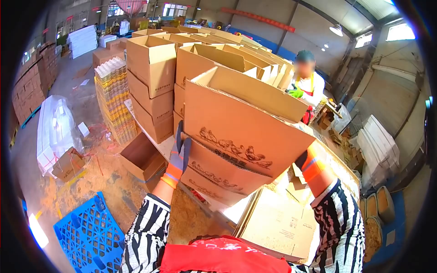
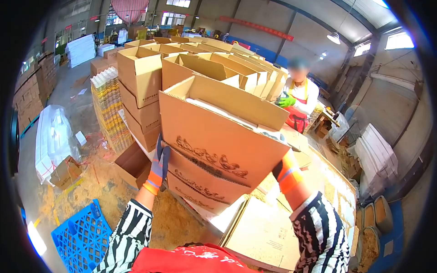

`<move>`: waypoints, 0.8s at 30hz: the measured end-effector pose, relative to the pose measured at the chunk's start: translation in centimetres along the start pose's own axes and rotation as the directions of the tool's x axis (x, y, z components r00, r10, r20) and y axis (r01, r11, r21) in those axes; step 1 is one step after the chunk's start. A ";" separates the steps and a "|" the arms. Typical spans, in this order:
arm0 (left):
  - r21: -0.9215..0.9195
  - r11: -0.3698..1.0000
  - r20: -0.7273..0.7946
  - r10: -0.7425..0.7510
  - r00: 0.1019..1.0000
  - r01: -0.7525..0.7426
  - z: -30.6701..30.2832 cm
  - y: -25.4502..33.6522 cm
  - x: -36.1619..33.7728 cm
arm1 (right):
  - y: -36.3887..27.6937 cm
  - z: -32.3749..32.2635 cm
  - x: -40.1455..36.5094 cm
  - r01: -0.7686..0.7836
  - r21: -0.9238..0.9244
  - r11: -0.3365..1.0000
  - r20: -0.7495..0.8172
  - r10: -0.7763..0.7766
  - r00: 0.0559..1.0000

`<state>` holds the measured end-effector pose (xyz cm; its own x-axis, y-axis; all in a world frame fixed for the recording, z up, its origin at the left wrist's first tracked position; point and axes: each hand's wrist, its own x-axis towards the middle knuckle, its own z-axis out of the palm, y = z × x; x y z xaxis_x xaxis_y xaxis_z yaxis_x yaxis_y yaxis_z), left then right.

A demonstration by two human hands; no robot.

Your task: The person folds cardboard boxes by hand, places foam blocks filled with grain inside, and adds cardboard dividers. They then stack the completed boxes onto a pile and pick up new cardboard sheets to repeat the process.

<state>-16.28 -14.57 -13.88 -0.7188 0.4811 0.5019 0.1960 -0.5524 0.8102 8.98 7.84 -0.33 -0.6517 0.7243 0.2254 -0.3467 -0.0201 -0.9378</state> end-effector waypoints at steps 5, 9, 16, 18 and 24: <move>-0.068 0.998 -0.189 -0.015 0.982 0.002 -1.2 -4.5 0.1 | 3.5 -3.5 4.3 0.237 -0.205 0.950 0.319 -0.164 0.933; 0.108 0.992 -0.151 -0.050 0.987 0.067 -2.8 -4.3 1.1 | -0.7 0.1 -2.3 -0.160 0.189 0.969 -0.057 0.173 0.983; -0.297 0.952 -0.326 -0.179 0.928 0.079 -3.0 -7.4 -1.3 | 17.9 -8.5 -9.3 -0.605 0.175 0.777 -0.268 0.629 0.730; 0.176 0.974 -0.476 -0.041 0.879 0.141 0.6 -4.7 -3.3 | 20.7 -5.7 -9.5 -0.707 0.282 0.649 -0.197 0.760 0.619; 0.319 0.917 -0.522 -0.041 0.852 0.240 -0.2 -7.4 -3.7 | 24.6 -1.3 -10.5 -0.575 0.451 0.683 0.190 0.556 0.809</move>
<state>-15.20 -12.42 -21.84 -0.9686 0.0775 0.2361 0.2201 -0.1734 0.9599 8.15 0.67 -26.09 -0.8481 0.4439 -0.2892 -0.1659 -0.7410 -0.6507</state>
